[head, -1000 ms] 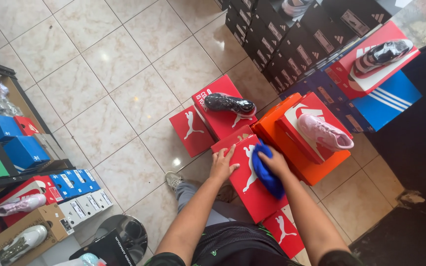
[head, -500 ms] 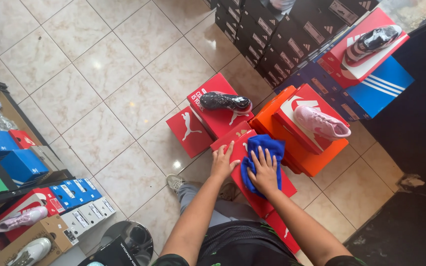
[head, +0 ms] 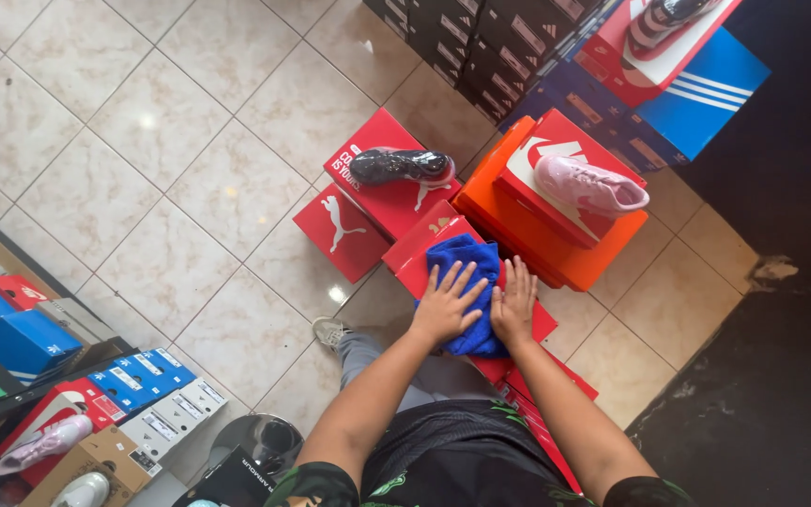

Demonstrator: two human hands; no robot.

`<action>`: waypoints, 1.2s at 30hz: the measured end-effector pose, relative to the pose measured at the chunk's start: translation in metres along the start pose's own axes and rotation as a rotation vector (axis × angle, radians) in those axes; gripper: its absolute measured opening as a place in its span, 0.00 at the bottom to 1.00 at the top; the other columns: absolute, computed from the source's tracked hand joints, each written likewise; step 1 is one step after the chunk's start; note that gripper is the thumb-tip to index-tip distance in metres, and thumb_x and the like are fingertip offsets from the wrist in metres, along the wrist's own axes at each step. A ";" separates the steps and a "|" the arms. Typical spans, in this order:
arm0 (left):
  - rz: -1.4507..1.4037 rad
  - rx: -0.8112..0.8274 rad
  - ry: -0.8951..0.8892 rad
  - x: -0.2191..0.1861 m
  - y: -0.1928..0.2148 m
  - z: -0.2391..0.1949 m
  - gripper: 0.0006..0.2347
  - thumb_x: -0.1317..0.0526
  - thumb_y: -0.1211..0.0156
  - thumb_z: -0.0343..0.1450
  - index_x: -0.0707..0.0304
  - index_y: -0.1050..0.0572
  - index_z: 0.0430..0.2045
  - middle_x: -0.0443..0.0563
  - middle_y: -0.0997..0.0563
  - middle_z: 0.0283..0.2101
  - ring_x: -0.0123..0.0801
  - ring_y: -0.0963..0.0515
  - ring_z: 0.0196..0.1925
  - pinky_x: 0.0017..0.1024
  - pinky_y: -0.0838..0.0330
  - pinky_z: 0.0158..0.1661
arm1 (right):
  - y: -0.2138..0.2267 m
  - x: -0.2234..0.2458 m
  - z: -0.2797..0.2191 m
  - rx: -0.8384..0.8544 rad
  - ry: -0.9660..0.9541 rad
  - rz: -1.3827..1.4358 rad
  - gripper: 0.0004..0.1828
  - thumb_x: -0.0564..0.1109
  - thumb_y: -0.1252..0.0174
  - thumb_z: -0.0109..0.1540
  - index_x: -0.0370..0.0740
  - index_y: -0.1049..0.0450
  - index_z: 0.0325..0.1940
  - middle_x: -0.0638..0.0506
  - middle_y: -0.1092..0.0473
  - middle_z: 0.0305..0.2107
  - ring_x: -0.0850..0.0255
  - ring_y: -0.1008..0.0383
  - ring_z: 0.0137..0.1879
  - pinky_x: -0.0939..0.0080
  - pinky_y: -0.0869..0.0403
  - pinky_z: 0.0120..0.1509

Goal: Cleaning and organizing shoe boxes in a storage area using a cloth.

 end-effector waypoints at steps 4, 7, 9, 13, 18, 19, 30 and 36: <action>0.016 -0.061 0.124 0.010 -0.003 0.001 0.28 0.42 0.50 0.73 0.41 0.39 0.71 0.50 0.43 0.77 0.47 0.48 0.78 0.60 0.60 0.71 | -0.008 0.003 -0.005 0.074 0.070 -0.174 0.37 0.58 0.56 0.69 0.42 0.49 0.79 0.41 0.48 0.74 0.45 0.46 0.76 0.37 0.55 0.78; 0.068 -0.144 0.257 0.023 0.006 0.017 0.30 0.42 0.48 0.72 0.46 0.38 0.70 0.52 0.41 0.76 0.49 0.43 0.76 0.61 0.54 0.69 | -0.008 -0.004 -0.004 0.112 0.079 -0.146 0.42 0.68 0.60 0.69 0.40 0.51 0.80 0.41 0.48 0.74 0.46 0.47 0.77 0.40 0.54 0.78; 0.090 -0.177 0.342 0.037 0.007 0.034 0.30 0.43 0.47 0.72 0.50 0.37 0.70 0.55 0.39 0.75 0.52 0.41 0.75 0.62 0.51 0.68 | -0.008 -0.010 -0.005 0.140 0.061 -0.101 0.45 0.72 0.62 0.68 0.40 0.51 0.80 0.42 0.49 0.74 0.47 0.48 0.77 0.42 0.54 0.79; 0.063 -0.164 0.619 0.095 -0.033 0.060 0.29 0.35 0.50 0.71 0.51 0.31 0.62 0.54 0.23 0.54 0.49 0.23 0.53 0.54 0.27 0.47 | -0.009 -0.006 -0.005 0.165 0.073 -0.168 0.45 0.71 0.60 0.67 0.44 0.52 0.80 0.44 0.52 0.76 0.48 0.50 0.78 0.42 0.54 0.78; -0.572 0.340 0.792 0.155 -0.065 0.077 0.33 0.27 0.55 0.69 0.45 0.26 0.59 0.56 0.20 0.57 0.48 0.23 0.64 0.50 0.32 0.62 | -0.009 0.006 -0.003 0.215 0.016 -0.238 0.61 0.80 0.50 0.57 0.42 0.58 0.81 0.40 0.56 0.76 0.44 0.53 0.78 0.39 0.52 0.77; -0.612 0.367 0.788 0.158 -0.063 0.073 0.33 0.26 0.56 0.70 0.44 0.26 0.60 0.55 0.20 0.57 0.49 0.24 0.64 0.50 0.33 0.63 | -0.011 0.008 0.000 0.241 -0.004 -0.272 0.61 0.81 0.48 0.56 0.44 0.59 0.81 0.41 0.57 0.77 0.44 0.54 0.78 0.38 0.51 0.75; -0.670 0.562 0.822 0.138 -0.004 0.058 0.32 0.35 0.63 0.75 0.59 0.29 0.63 0.64 0.27 0.66 0.51 0.33 0.72 0.47 0.42 0.70 | -0.015 0.004 -0.007 0.259 -0.017 -0.371 0.61 0.83 0.48 0.55 0.46 0.53 0.80 0.45 0.54 0.76 0.48 0.50 0.74 0.41 0.46 0.69; -0.825 0.465 0.716 0.127 -0.005 0.123 0.34 0.33 0.58 0.73 0.57 0.34 0.68 0.64 0.30 0.68 0.52 0.36 0.73 0.49 0.46 0.72 | -0.020 -0.005 -0.002 0.245 -0.030 -0.355 0.65 0.84 0.46 0.52 0.45 0.57 0.81 0.46 0.53 0.75 0.49 0.49 0.73 0.41 0.47 0.69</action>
Point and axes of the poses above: each hand's wrist, its own z-axis towards the middle knuckle, its own y-axis out of the back of the hand, x = y × z, the point moved 6 cm from there along z, towards the middle knuckle
